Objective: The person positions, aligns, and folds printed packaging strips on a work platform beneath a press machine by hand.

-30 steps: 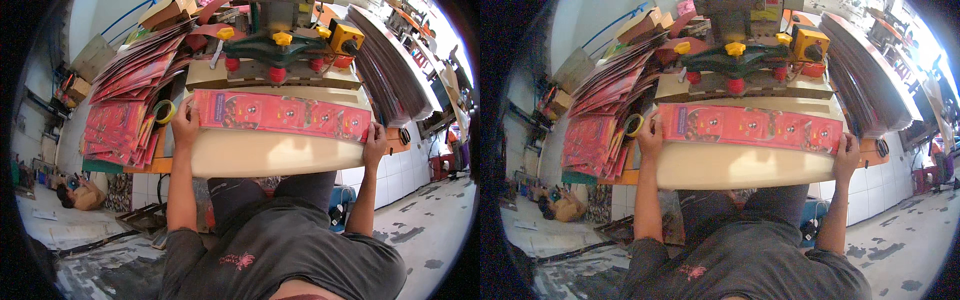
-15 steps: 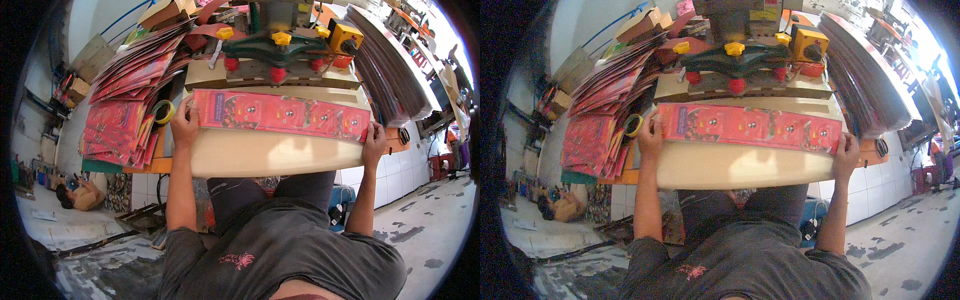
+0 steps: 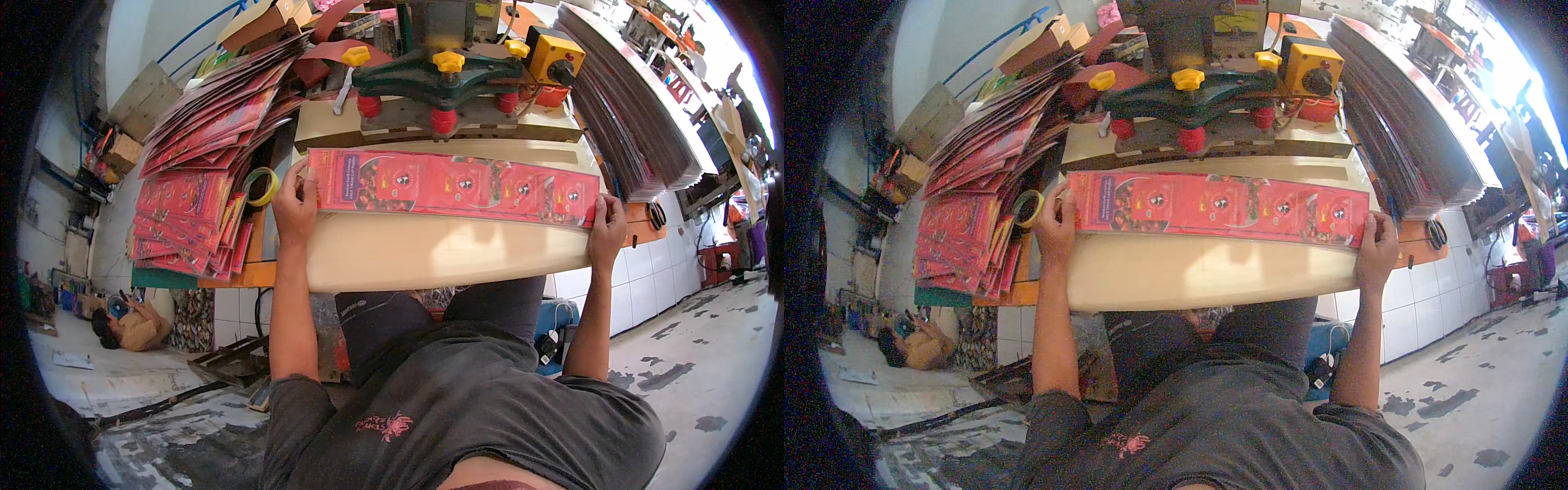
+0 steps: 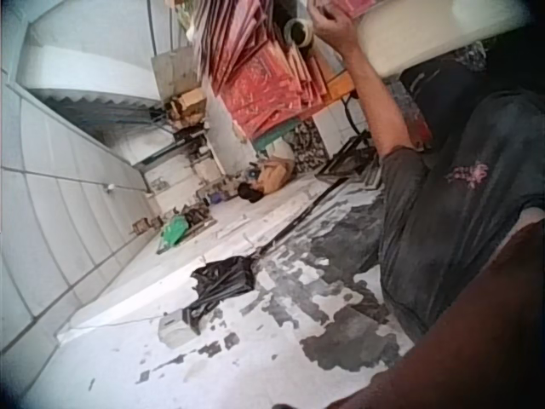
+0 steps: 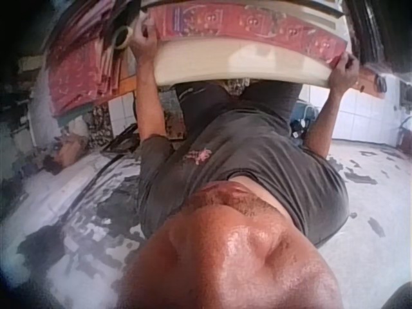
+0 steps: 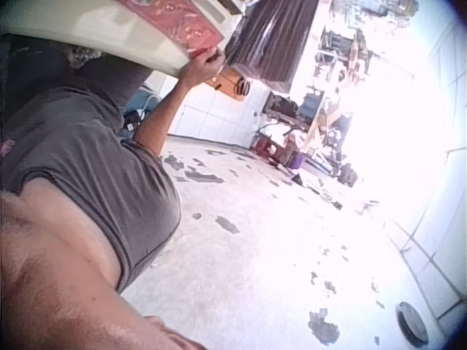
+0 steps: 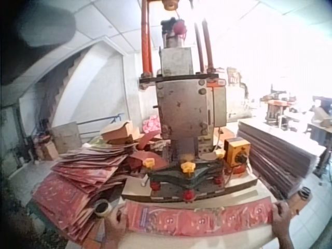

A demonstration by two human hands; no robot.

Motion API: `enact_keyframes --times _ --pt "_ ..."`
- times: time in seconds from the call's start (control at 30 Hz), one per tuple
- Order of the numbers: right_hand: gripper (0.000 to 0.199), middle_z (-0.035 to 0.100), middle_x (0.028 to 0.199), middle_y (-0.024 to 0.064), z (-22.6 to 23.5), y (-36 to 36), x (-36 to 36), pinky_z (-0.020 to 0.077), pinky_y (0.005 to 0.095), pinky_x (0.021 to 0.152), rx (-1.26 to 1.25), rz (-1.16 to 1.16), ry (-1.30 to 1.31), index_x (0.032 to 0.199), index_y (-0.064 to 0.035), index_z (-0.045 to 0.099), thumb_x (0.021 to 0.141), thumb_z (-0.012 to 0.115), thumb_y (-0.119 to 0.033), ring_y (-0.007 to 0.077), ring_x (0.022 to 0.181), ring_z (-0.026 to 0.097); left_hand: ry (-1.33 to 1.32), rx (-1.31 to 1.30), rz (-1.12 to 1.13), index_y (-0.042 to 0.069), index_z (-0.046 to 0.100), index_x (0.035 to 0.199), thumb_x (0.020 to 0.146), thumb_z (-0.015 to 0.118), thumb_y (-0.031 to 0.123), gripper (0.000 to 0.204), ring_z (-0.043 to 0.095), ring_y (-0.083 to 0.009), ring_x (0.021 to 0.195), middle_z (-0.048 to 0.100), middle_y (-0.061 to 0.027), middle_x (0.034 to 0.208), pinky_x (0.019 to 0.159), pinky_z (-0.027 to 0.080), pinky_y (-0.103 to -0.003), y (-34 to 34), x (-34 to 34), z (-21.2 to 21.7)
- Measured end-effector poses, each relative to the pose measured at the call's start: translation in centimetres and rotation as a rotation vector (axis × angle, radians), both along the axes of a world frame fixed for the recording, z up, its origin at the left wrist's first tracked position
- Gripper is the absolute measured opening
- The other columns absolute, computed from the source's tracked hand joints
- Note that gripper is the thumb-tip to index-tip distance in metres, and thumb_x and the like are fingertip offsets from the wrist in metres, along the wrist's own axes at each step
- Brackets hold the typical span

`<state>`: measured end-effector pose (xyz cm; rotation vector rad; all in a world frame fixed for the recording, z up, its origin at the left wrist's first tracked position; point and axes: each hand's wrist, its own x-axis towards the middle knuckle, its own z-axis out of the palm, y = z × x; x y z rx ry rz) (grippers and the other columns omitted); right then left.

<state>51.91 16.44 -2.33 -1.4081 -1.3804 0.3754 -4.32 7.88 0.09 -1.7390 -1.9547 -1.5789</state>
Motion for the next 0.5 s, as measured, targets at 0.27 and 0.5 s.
enact_keyframes --times 0.27,0.5 --pt "0.029 0.072 0.099 0.0105 -0.58 0.32 0.31 0.0533 0.0306 0.082 0.03 0.011 0.012 0.11 0.003 0.068 0.109 0.06 -0.025 0.014 0.091 0.066 0.007 -0.008 0.003 0.001 0.069 0.127 0.105 0.064 0.024 0.032 0.049 -0.0135 0.058 0.053 -0.0053 0.064 0.056 0.043 -0.032 -0.08 0.18 0.21" --pt "0.03 0.072 0.098 0.0095 0.13 -0.07 -0.25 0.0536 0.0312 0.082 0.029 -0.009 -0.034 0.11 0.0029 0.068 0.109 0.06 -0.026 0.0143 0.09 0.067 -0.002 -0.021 0.012 0.002 0.069 0.127 0.106 0.063 0.028 0.034 0.048 -0.0136 0.059 0.053 -0.0053 0.065 0.056 0.042 -0.031 -0.14 0.16 0.07"
